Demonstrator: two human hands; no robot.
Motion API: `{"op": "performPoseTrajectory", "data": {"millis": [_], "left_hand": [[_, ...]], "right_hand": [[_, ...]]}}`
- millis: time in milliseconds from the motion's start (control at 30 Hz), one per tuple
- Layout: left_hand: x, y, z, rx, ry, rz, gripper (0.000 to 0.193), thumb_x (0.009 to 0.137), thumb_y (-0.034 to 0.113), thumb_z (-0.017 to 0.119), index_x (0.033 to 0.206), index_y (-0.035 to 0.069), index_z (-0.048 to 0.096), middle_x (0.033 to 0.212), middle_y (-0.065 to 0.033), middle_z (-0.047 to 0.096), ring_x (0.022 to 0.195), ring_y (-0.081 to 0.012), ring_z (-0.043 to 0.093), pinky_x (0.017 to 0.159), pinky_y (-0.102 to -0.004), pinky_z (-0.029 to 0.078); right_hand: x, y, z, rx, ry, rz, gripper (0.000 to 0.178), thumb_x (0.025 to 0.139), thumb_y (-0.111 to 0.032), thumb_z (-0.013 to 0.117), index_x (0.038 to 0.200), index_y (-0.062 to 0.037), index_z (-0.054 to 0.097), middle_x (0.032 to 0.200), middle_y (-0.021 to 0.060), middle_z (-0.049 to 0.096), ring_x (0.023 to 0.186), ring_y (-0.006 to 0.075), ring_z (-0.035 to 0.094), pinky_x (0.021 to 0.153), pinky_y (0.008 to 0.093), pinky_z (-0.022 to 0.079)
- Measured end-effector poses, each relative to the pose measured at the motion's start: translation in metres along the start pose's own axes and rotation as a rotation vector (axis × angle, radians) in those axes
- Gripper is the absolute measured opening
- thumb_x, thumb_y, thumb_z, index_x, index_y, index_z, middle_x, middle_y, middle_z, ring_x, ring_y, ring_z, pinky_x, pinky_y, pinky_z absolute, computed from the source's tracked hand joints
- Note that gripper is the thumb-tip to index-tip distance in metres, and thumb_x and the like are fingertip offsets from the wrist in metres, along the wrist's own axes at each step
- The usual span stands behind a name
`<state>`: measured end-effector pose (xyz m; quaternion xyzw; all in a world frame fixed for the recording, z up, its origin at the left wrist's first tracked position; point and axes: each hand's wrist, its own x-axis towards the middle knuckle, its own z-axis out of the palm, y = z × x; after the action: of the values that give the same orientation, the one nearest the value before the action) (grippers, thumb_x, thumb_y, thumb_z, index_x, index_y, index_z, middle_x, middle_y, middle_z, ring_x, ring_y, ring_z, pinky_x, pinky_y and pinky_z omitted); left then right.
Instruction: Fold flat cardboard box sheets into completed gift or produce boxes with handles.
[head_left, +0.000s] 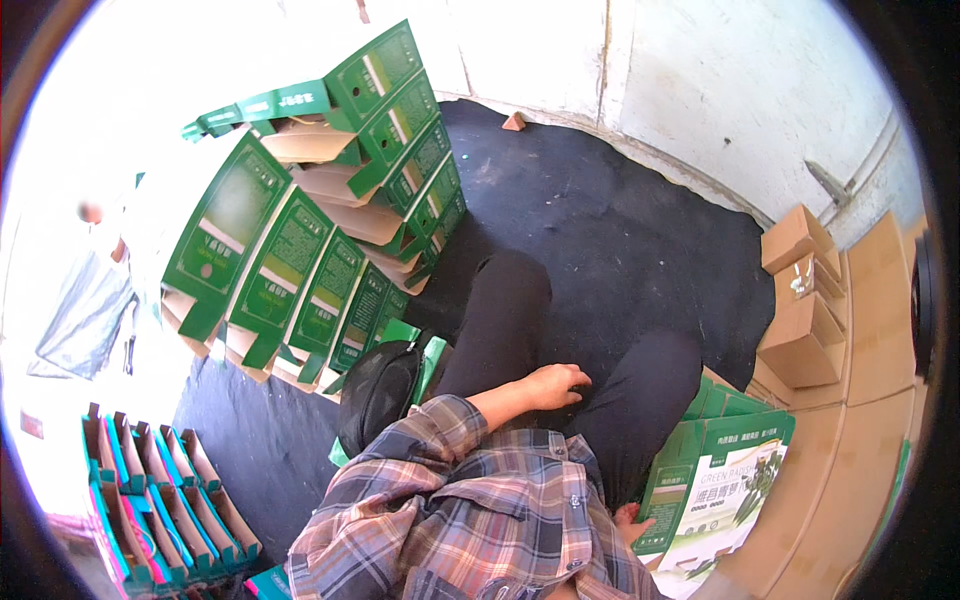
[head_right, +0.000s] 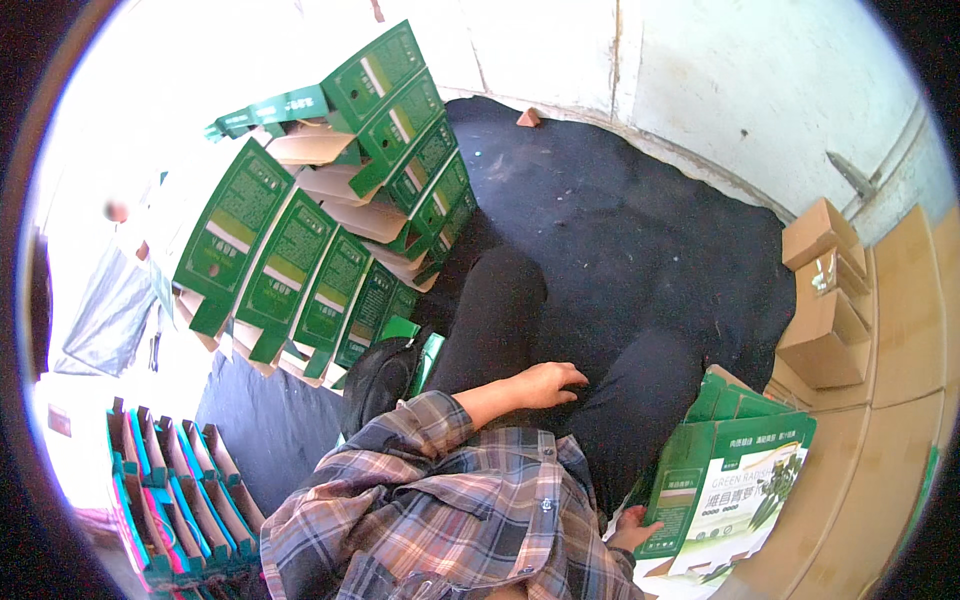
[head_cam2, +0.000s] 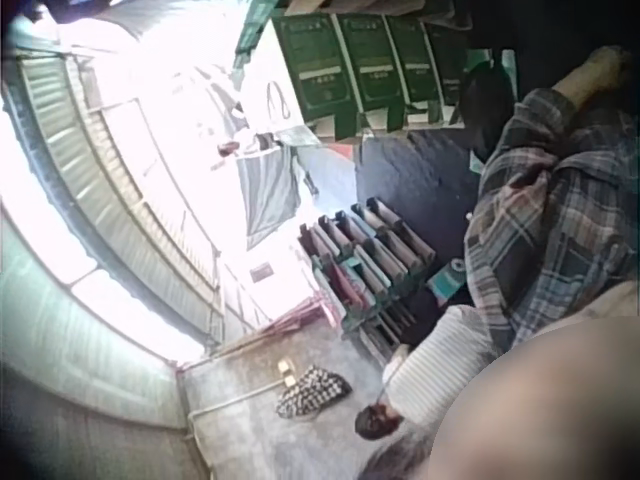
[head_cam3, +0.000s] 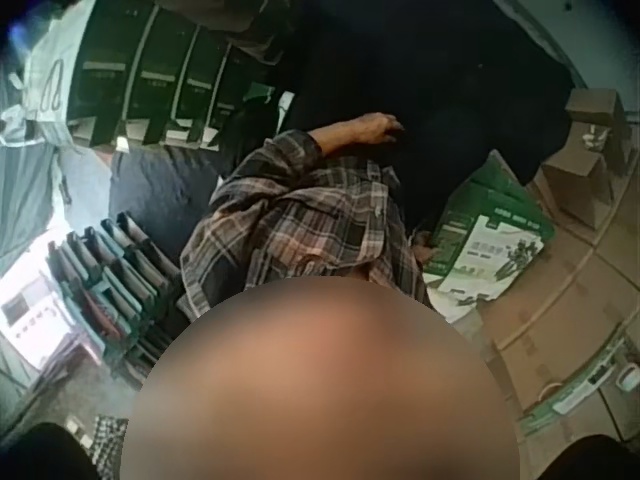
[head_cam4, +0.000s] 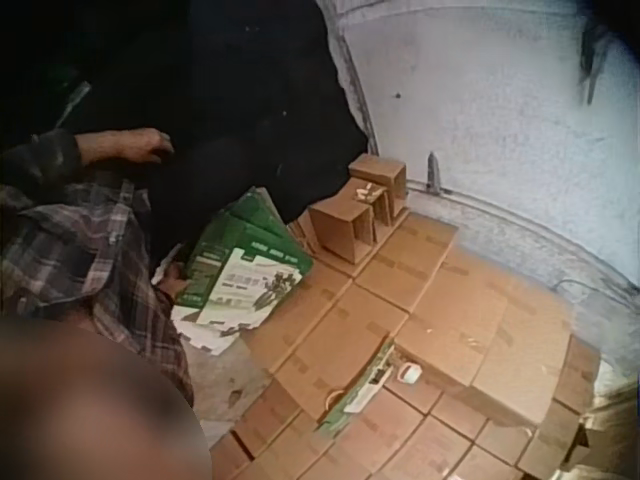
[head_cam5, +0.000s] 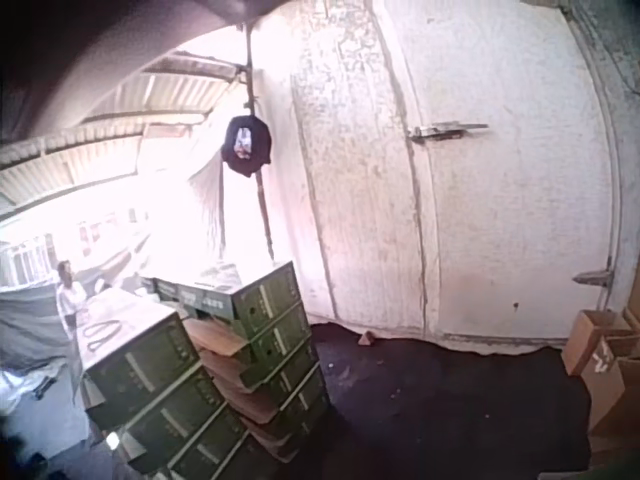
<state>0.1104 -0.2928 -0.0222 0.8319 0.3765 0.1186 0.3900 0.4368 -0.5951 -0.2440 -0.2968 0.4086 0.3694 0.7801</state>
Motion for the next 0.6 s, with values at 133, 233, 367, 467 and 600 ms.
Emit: {"op": "performPoseTrajectory", "data": {"millis": [133,233,367,467,600], "left_hand": [[0.000,0.002,0.003,0.002,-0.028,0.023,0.035,0.078,0.017,0.065,0.111,0.006,0.060,0.105,-0.0145,0.060,0.099,-0.0331,0.058,0.085,-0.0413,0.047],[-0.002,-0.003,0.007,0.007,0.011,0.045,0.036,0.077,0.018,0.065,0.110,0.006,0.060,0.103,-0.0151,0.060,0.098,-0.0331,0.058,0.086,-0.0413,0.047],[-0.005,0.011,0.006,-0.060,0.006,0.042,0.035,0.079,0.014,0.065,0.112,0.004,0.059,0.105,-0.0148,0.061,0.098,-0.0301,0.060,0.085,-0.0379,0.048],[-0.008,0.017,0.003,-0.147,0.059,0.067,0.035,0.079,0.011,0.065,0.113,0.003,0.059,0.103,-0.0147,0.062,0.096,-0.0280,0.061,0.084,-0.0365,0.049],[-0.015,0.036,-0.005,-0.250,0.129,0.046,0.034,0.080,0.009,0.064,0.112,0.003,0.059,0.102,-0.0141,0.062,0.096,-0.0256,0.062,0.083,-0.0357,0.050]], "right_hand": [[-0.044,-0.010,0.013,0.062,-0.148,-0.045,0.043,0.075,-0.040,0.073,0.092,-0.0031,0.060,0.076,0.0086,0.061,0.072,0.0210,0.059,0.070,0.0343,0.051],[-0.077,-0.016,0.030,-0.011,-0.301,-0.074,0.037,0.081,-0.034,0.068,0.100,-0.0024,0.060,0.079,0.0095,0.065,0.071,0.0200,0.061,0.069,0.0348,0.052],[-0.102,-0.038,0.043,-0.100,-0.465,-0.190,0.032,0.084,-0.028,0.066,0.100,-0.0010,0.059,0.082,0.0100,0.065,0.076,0.0203,0.063,0.071,0.0332,0.053],[-0.103,-0.048,0.060,-0.077,-0.459,-0.322,0.036,0.085,-0.028,0.065,0.102,0.0022,0.057,0.086,0.0120,0.065,0.077,0.0211,0.063,0.069,0.0305,0.053],[-0.122,-0.036,0.095,-0.030,-0.447,-0.301,0.035,0.089,-0.025,0.059,0.107,0.0035,0.054,0.089,0.0133,0.064,0.075,0.0198,0.062,0.065,0.0276,0.053]]}}
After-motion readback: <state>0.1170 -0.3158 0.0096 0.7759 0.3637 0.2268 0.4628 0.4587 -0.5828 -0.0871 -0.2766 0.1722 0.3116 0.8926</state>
